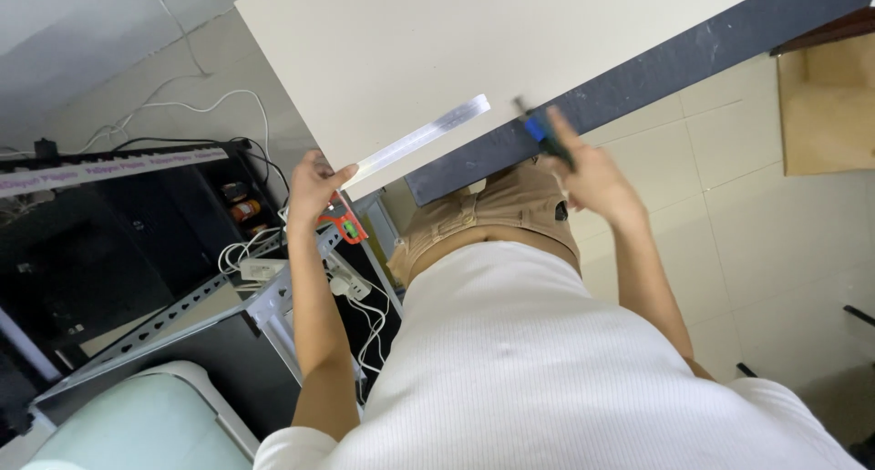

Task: Measuring and cutting cardboard sheets using a ruler and utility knife.

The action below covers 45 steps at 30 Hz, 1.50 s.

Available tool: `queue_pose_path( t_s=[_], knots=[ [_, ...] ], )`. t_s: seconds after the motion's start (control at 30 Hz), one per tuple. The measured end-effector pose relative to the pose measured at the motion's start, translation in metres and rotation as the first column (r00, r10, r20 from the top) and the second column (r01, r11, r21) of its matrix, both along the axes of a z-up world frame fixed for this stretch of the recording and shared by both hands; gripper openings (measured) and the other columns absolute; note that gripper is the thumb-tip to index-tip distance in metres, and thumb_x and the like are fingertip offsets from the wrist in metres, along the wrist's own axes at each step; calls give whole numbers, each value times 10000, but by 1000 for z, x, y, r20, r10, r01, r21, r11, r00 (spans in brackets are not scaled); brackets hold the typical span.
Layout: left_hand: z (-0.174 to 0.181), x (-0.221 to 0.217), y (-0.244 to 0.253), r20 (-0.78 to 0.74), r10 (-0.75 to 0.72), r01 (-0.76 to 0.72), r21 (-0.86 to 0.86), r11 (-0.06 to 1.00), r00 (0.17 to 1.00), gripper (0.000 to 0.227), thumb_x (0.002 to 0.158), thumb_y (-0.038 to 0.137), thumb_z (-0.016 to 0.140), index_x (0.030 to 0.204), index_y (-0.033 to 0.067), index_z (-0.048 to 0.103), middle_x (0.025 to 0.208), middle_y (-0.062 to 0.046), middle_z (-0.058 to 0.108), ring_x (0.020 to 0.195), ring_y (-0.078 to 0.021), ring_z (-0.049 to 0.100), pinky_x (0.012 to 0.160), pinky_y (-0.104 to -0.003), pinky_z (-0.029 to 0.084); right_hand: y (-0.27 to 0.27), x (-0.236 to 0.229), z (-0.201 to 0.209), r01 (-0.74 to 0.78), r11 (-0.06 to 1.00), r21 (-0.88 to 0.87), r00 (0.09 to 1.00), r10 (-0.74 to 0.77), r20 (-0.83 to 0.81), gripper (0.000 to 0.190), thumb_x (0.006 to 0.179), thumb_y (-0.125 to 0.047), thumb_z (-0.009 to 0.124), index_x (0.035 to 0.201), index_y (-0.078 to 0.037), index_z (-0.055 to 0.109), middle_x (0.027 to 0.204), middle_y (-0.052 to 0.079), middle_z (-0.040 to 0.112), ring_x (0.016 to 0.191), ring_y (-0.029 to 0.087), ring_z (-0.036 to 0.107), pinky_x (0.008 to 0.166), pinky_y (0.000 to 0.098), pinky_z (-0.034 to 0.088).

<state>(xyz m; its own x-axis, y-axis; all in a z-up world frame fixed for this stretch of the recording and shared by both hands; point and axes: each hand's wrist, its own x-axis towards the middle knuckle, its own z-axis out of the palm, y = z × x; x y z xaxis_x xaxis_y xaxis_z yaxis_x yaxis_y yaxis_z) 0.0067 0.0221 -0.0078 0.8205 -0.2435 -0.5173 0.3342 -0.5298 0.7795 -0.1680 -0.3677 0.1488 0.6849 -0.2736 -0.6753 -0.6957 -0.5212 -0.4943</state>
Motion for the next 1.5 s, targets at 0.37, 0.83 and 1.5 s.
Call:
queue_pose_path(
  t_s=[0.37,0.83,1.5],
  knots=[
    [49,25,-17,148,196,-203,35,979,969,147,980,253,730,1095,166,752,891,-60,694,816,-141,591,727,-298,489,-33,9,-50,389,665,638,594,-710,378,353,685,-234,908,953,-58,760,925,160,723,926,266,698,873,345,519],
    [32,-45,-430,-108,-177,110,-452,885,978,201,1066,179,491,1255,113,482,1241,-139,576,1075,-254,625,865,-385,570,-149,28,-78,542,686,485,520,-727,447,220,614,-124,916,760,-107,753,625,22,678,616,123,604,568,229,427],
    [123,-12,-238,50,591,-494,610,620,805,950,960,418,650,1596,125,9,1636,-193,9,1492,-441,77,1203,-633,183,-521,-31,-178,792,556,-251,515,-389,764,511,753,-264,890,1085,49,659,1216,143,548,1106,316,528,1000,442,418]
  ],
)
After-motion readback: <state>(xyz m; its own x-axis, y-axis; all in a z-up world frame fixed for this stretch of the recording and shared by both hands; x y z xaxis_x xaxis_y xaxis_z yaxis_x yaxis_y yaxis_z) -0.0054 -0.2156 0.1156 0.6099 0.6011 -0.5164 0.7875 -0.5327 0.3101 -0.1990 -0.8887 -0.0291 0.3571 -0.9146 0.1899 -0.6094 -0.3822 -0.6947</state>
